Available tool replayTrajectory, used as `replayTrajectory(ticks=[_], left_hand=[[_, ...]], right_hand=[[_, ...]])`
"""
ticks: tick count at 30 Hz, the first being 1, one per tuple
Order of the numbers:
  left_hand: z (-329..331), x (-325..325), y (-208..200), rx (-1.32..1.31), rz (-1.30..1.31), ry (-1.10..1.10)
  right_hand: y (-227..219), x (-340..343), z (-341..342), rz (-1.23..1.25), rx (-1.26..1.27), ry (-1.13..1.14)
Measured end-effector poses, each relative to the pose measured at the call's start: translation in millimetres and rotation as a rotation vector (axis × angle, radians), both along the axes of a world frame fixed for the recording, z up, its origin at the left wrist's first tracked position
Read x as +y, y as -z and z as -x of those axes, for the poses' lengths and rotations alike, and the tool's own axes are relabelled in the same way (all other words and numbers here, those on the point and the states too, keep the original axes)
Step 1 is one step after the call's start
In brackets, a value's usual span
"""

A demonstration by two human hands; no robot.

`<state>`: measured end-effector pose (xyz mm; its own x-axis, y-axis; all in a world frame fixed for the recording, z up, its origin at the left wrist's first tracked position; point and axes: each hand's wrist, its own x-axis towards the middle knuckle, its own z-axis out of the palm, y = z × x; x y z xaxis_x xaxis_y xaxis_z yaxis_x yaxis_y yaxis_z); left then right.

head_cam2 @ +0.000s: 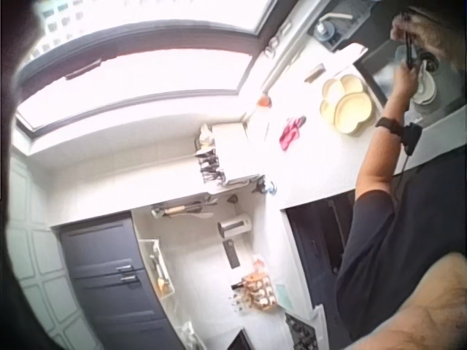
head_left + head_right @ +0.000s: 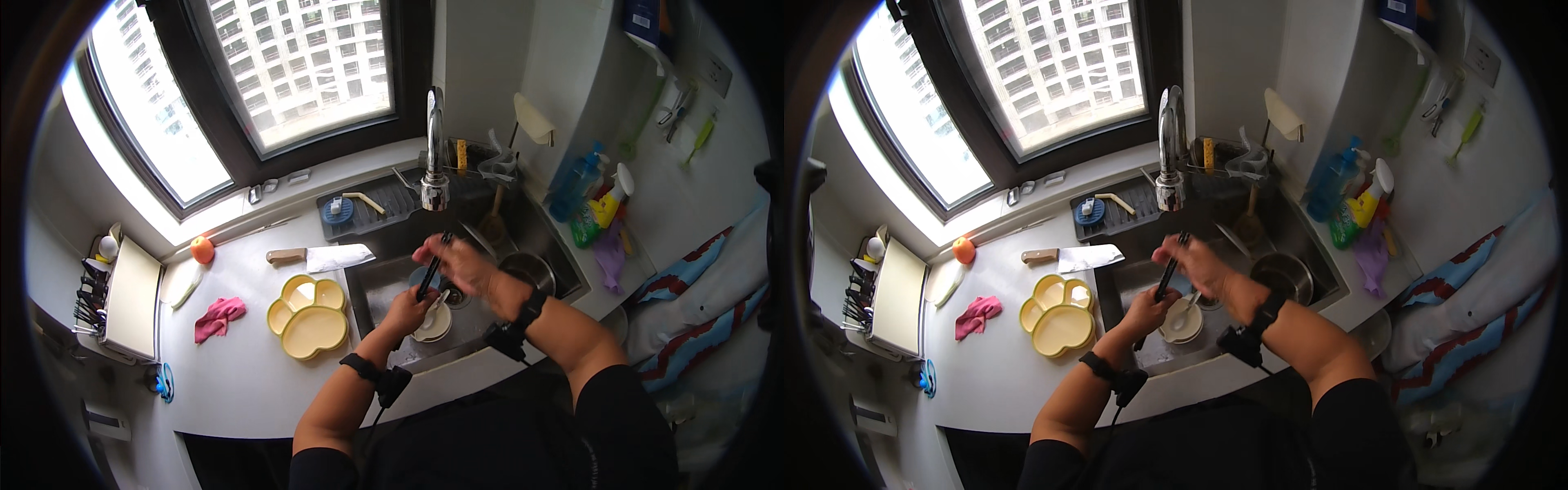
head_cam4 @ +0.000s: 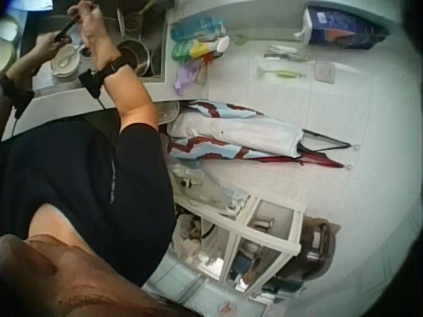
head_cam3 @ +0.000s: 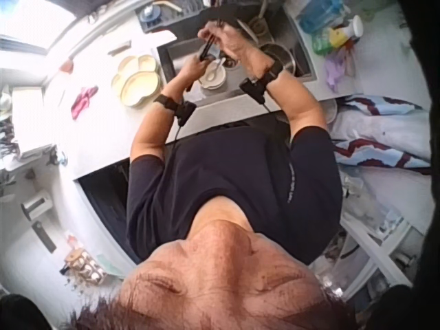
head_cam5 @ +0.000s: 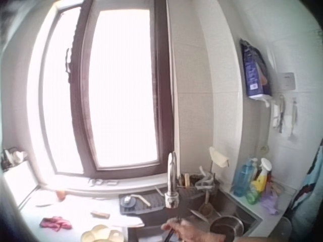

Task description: The person gathers used dishes and utensils from the dining table, carries them to the kitchen sink, and washes them one by one under running water. They rinse a bowl, chopsticks, a spoon, a knife, and a cup, then place them in the sink area.

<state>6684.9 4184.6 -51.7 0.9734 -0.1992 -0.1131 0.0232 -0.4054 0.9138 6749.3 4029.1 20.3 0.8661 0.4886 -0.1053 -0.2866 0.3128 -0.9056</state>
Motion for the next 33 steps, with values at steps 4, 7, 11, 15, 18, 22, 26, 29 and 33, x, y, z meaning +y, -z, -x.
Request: replayTrajectory(ticks=[4, 7, 11, 15, 18, 22, 26, 29, 33], left_hand=[[-3.0, 8.2, 6.6, 0.065, -0.125, 0.161], [-16.5, 13.2, -21.6, 0.083, 0.760, -0.204], [-40.4, 10.8, -39.3, -0.181, 1.034, -0.517], [-8.3, -2.2, -66.4, -0.019, 1.152, -0.429], [-7.2, -1.1, -49.7, -0.089, 1.122, -0.421], [-29.9, 27.9, -50.7, -0.185, 1.073, -0.426], [0.4, -22.2, -90.3, 0.174, 1.123, -0.450], [-31.2, 6.0, -69.3, -0.025, 1.159, -0.473], [-14.6, -22.9, -88.1, 0.077, 1.139, -0.406]], right_hand=[[26.9, 18.3, 19.9, -0.067, 0.040, 0.012], [18.5, 29.2, 20.5, 0.077, -0.159, 0.063], [8.3, 93.0, 64.3, 0.301, -0.721, 0.193], [19.9, 93.2, 43.1, 0.055, -0.494, 0.068], [0.5, 93.7, 34.3, -0.032, -0.270, -0.008], [-8.7, 95.7, 63.5, 0.232, -0.628, -0.081], [-35.9, 84.1, 30.3, -0.039, -0.082, 0.048], [10.4, 87.9, 46.9, 0.053, -0.342, -0.045], [-27.0, 69.4, 30.8, 0.048, 0.162, 0.009]])
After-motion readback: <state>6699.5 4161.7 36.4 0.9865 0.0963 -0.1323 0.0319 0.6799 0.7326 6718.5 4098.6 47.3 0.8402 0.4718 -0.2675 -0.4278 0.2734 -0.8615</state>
